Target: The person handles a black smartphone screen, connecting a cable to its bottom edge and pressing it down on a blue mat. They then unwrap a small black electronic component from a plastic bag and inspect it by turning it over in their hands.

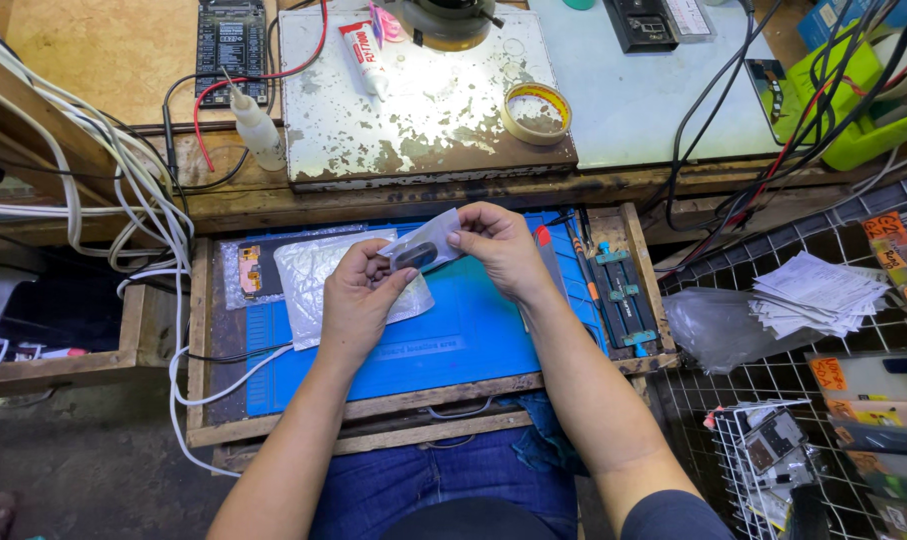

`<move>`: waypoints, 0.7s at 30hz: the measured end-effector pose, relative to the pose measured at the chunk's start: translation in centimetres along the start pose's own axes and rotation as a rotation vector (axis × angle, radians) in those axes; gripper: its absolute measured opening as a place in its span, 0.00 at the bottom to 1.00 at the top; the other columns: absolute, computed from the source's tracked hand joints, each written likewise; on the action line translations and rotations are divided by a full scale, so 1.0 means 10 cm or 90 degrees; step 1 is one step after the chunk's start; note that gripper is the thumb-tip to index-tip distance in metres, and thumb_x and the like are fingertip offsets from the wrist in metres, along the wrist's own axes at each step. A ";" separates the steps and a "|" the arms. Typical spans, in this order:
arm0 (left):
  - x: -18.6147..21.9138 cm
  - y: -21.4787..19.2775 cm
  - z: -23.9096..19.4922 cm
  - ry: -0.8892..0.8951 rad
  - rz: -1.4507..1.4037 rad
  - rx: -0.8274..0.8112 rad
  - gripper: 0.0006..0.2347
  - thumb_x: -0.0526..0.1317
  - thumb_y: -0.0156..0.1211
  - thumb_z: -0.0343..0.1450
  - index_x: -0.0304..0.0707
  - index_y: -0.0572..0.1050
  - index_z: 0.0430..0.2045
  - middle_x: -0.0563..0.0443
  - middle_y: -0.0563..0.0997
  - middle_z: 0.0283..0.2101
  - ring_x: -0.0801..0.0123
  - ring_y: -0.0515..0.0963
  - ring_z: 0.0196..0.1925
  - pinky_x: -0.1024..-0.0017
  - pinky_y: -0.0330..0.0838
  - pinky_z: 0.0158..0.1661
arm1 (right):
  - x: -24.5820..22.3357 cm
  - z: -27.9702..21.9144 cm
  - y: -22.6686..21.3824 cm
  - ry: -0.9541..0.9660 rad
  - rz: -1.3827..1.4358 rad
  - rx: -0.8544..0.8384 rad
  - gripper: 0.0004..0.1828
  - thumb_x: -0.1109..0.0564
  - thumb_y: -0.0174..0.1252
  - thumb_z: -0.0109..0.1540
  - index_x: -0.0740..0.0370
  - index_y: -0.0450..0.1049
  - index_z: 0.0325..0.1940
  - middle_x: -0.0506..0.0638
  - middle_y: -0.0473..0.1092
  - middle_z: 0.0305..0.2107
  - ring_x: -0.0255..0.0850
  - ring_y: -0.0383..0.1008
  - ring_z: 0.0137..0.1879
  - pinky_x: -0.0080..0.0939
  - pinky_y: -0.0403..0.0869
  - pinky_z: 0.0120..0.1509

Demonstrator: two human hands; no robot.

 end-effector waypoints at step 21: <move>-0.14 0.00 0.06 -0.081 -0.137 -0.026 0.18 0.25 0.62 0.70 0.27 0.70 0.54 0.42 0.83 0.41 0.68 0.84 0.39 0.71 0.82 0.41 | -0.12 -0.01 0.06 -0.008 0.054 0.029 0.14 0.70 0.64 0.61 0.64 0.72 0.48 0.48 0.74 0.37 0.31 0.75 0.43 0.31 0.75 0.49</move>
Point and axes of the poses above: each hand's wrist, its own z-axis towards the middle knuckle, its own y-axis out of the palm, x = y × z, the point moved 5 cm from there along z, towards the middle knuckle
